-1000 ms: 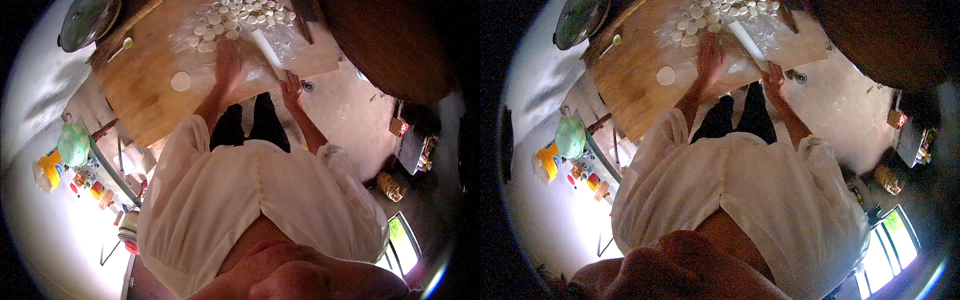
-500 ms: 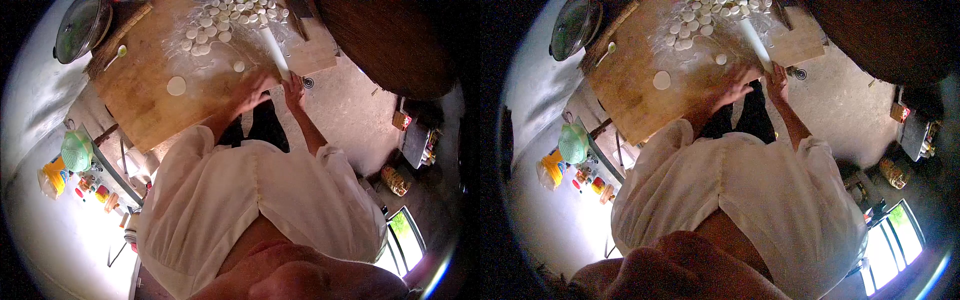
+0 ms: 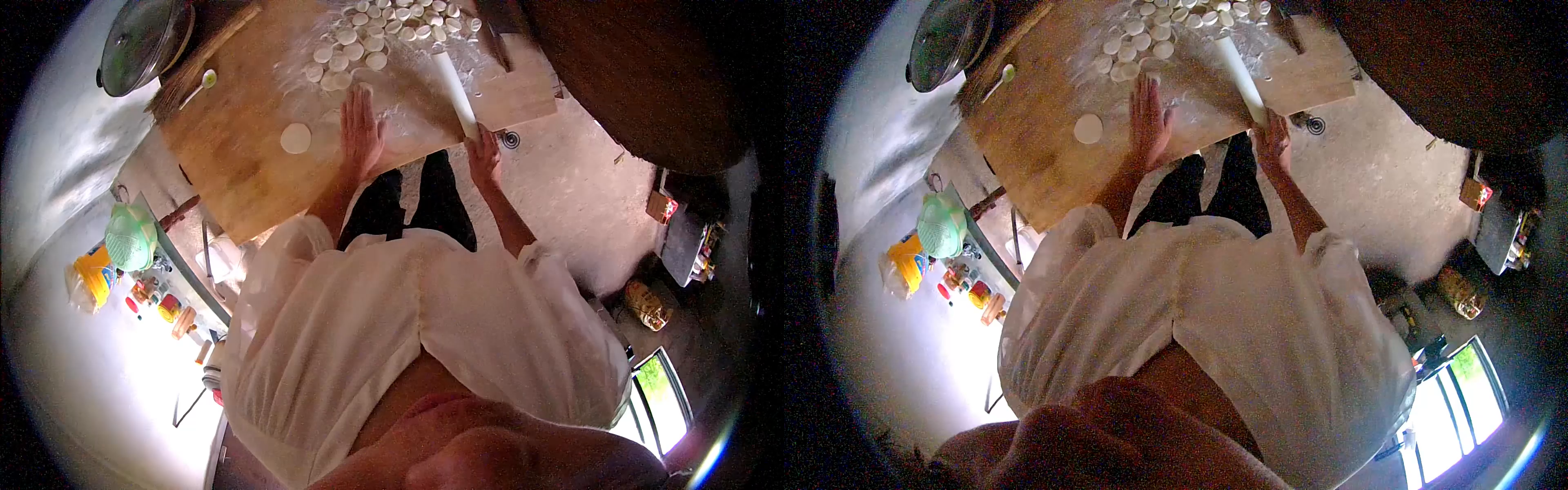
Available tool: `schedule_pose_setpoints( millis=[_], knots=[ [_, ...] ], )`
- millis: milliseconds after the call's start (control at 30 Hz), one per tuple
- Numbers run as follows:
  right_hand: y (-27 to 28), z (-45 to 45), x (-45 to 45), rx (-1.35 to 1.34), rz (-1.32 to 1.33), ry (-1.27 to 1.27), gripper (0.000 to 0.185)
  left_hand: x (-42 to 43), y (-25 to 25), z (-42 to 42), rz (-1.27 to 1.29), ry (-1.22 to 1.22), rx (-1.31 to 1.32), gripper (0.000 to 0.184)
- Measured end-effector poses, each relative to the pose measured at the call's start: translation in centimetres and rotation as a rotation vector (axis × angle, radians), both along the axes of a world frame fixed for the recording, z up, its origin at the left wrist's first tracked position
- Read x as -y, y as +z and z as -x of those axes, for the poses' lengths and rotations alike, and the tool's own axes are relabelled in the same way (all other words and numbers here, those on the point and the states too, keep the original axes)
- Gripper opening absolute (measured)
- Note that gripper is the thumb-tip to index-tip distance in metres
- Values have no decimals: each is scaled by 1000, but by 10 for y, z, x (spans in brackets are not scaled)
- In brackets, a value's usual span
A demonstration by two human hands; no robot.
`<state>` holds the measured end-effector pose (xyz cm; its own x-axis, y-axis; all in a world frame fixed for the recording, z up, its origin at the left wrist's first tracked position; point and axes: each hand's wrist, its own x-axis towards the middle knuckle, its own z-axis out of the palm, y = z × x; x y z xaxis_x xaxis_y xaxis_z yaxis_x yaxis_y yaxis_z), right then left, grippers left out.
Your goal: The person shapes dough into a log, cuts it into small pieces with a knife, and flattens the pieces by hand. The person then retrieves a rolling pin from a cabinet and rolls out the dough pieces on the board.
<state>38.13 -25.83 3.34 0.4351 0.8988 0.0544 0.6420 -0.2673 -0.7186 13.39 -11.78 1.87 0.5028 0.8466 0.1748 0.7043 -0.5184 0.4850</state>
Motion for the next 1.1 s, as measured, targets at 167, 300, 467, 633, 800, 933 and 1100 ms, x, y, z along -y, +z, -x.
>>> schedule_pose_setpoints(
  millis=[167,300,467,633,800,933,1100],
  knots=[
    [-12,-1,-3,-24,16,33,42,8,-29,-23,-2,-59,168,56],
    [-15,0,-5,40,-62,76,41,17,-55,-9,-34,-234,357,45],
    [-16,0,-12,57,-42,197,36,24,-25,5,115,-129,368,41],
    [-33,5,-25,96,-70,372,40,20,-13,28,33,-49,334,42],
    [-25,27,-65,198,39,530,47,-12,43,37,-114,70,-199,72],
    [-29,37,-62,369,-96,546,56,9,13,54,-79,48,-287,76],
    [-21,44,-74,403,-6,559,59,16,16,55,-9,24,-245,81]
  ],
)
